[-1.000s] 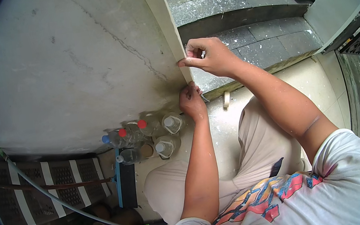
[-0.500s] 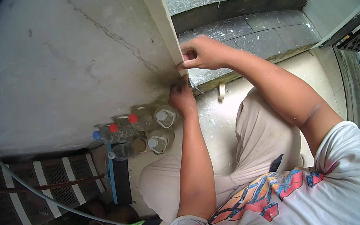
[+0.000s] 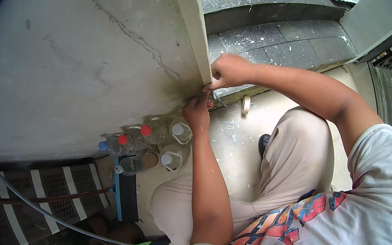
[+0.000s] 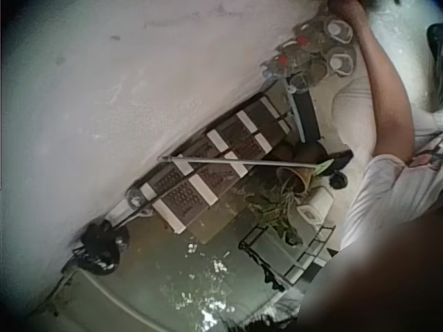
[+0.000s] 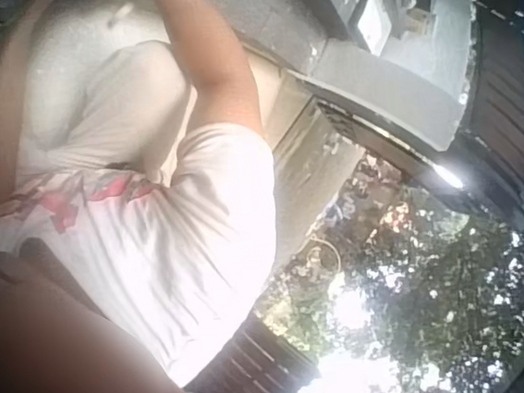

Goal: Applying masking tape to the edge of a wall near steps to prepare for painting.

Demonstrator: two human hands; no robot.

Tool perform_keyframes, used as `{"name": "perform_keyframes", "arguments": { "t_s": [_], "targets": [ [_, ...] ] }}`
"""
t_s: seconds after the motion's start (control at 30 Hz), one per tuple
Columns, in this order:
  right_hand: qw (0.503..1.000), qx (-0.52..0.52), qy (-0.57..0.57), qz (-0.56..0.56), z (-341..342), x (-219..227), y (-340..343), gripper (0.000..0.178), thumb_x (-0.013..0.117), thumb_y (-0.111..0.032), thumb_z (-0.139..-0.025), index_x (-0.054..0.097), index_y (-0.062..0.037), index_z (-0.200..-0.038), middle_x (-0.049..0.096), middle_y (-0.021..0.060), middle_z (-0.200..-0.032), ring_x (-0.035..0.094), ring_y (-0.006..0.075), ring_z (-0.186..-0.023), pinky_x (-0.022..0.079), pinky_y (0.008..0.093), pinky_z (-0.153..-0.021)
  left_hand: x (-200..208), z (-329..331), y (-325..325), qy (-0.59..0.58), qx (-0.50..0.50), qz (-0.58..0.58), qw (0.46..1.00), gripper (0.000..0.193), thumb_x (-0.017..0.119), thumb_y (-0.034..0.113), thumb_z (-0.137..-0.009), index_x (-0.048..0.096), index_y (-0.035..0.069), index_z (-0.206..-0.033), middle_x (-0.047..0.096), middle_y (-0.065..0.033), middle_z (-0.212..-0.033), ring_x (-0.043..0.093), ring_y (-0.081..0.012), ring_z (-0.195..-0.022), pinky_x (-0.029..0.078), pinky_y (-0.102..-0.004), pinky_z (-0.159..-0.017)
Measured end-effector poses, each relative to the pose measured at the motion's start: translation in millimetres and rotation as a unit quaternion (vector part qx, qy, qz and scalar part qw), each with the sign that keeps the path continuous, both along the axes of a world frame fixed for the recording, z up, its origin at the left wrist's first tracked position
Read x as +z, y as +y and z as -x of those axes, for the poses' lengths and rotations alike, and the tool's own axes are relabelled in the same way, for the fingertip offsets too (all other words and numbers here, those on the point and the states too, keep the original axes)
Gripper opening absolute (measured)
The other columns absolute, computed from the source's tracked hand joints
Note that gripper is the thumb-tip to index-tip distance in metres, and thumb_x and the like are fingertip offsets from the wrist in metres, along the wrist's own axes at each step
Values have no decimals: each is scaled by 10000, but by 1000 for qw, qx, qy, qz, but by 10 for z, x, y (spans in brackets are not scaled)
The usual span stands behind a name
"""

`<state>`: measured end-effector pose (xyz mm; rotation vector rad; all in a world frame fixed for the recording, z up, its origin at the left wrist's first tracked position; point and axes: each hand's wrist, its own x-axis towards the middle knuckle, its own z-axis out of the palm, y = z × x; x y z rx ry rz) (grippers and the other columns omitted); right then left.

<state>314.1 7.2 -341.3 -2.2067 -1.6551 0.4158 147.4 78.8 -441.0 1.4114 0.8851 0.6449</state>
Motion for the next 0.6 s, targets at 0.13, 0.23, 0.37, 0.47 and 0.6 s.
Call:
{"name": "perform_keyframes", "arguments": {
  "t_s": [0.13, 0.23, 0.37, 0.47, 0.6],
  "targets": [
    [999, 17, 31, 7, -94, -318, -18, 631, 752, -618, -745, 649, -6, -638, 608, 178, -598, 589, 377, -564, 487, 435, -583, -26, 18, -127, 4, -31, 51, 998, 354, 684, 288, -952, 614, 4, -753, 672, -61, -671, 622, -116, -563, 474, -269, -529],
    [998, 34, 60, 10, -135, -449, -49, 638, 712, -640, -784, 650, -18, -658, 621, 182, -629, 602, 391, -609, 485, 450, -600, -63, -43, -280, -42, -10, 77, 996, 305, 643, 250, -980, 592, 14, -793, 659, -42, -696, 614, -98, -594, 473, -260, -555],
    [991, 69, 102, 55, -241, -659, -212, 604, 681, -611, -839, 667, -20, -716, 651, 189, -689, 632, 367, -644, 490, 443, -621, -135, -51, -315, -104, 38, 55, 992, 244, 602, 186, -995, 590, 18, -819, 660, -35, -730, 603, -77, -634, 472, -246, -592],
    [981, 49, 97, 164, -361, -923, -500, 410, 734, -456, -845, 686, -51, -794, 693, 171, -750, 666, 344, -710, 510, 437, -661, -48, -65, -330, -149, 50, -3, 988, 208, 604, 162, -982, 599, 9, -841, 656, -33, -744, 602, -77, -646, 474, -240, -603],
    [973, 208, -93, -25, -378, -1564, -1125, 298, 650, -84, -754, 658, -101, -1052, 611, 115, -1000, 639, 346, -902, 527, 457, -793, 84, -17, -371, -155, 8, -136, 979, 115, 628, 120, -947, 617, 8, -919, 648, -41, -760, 613, -96, -679, 489, -244, -643]
  ]
}}
